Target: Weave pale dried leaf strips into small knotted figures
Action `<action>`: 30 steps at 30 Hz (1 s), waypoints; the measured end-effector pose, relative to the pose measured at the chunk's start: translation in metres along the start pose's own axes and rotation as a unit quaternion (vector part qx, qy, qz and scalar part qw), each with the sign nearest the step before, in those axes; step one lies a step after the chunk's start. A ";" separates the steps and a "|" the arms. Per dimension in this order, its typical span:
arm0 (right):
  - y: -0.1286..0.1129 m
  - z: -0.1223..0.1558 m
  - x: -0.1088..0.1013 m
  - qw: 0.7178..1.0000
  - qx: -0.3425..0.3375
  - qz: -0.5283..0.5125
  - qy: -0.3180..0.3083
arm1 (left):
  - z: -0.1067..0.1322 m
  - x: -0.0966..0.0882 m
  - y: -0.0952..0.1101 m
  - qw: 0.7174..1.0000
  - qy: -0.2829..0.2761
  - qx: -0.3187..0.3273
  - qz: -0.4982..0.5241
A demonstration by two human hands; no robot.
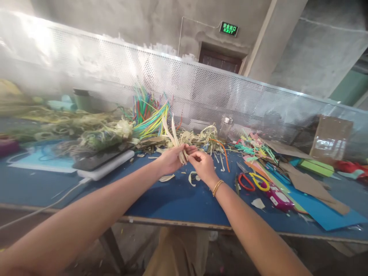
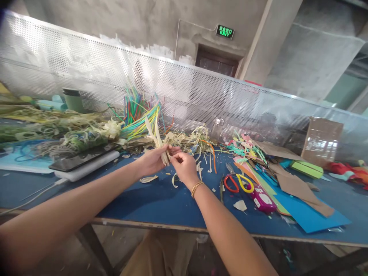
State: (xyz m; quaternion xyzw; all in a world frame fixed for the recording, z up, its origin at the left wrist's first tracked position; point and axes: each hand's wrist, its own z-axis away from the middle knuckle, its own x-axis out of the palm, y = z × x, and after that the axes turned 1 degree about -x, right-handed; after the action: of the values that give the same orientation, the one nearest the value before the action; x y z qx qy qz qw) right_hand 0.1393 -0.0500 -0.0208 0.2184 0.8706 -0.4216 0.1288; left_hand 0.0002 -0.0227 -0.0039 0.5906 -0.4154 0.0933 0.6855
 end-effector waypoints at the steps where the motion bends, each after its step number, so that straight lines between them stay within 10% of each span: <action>1: 0.000 0.001 0.000 1.000 -0.004 0.010 -0.005 | -0.001 -0.001 0.001 1.000 -0.001 0.006 0.009; 30: -0.009 0.007 -0.002 0.969 -0.155 0.184 -0.049 | 0.003 0.002 0.003 0.998 -0.012 0.007 0.066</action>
State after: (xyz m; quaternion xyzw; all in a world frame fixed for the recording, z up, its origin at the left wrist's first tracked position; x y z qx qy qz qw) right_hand 0.1371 -0.0608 -0.0183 0.3318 0.8626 -0.2608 0.2788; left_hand -0.0019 -0.0250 -0.0001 0.5680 -0.4609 0.1342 0.6686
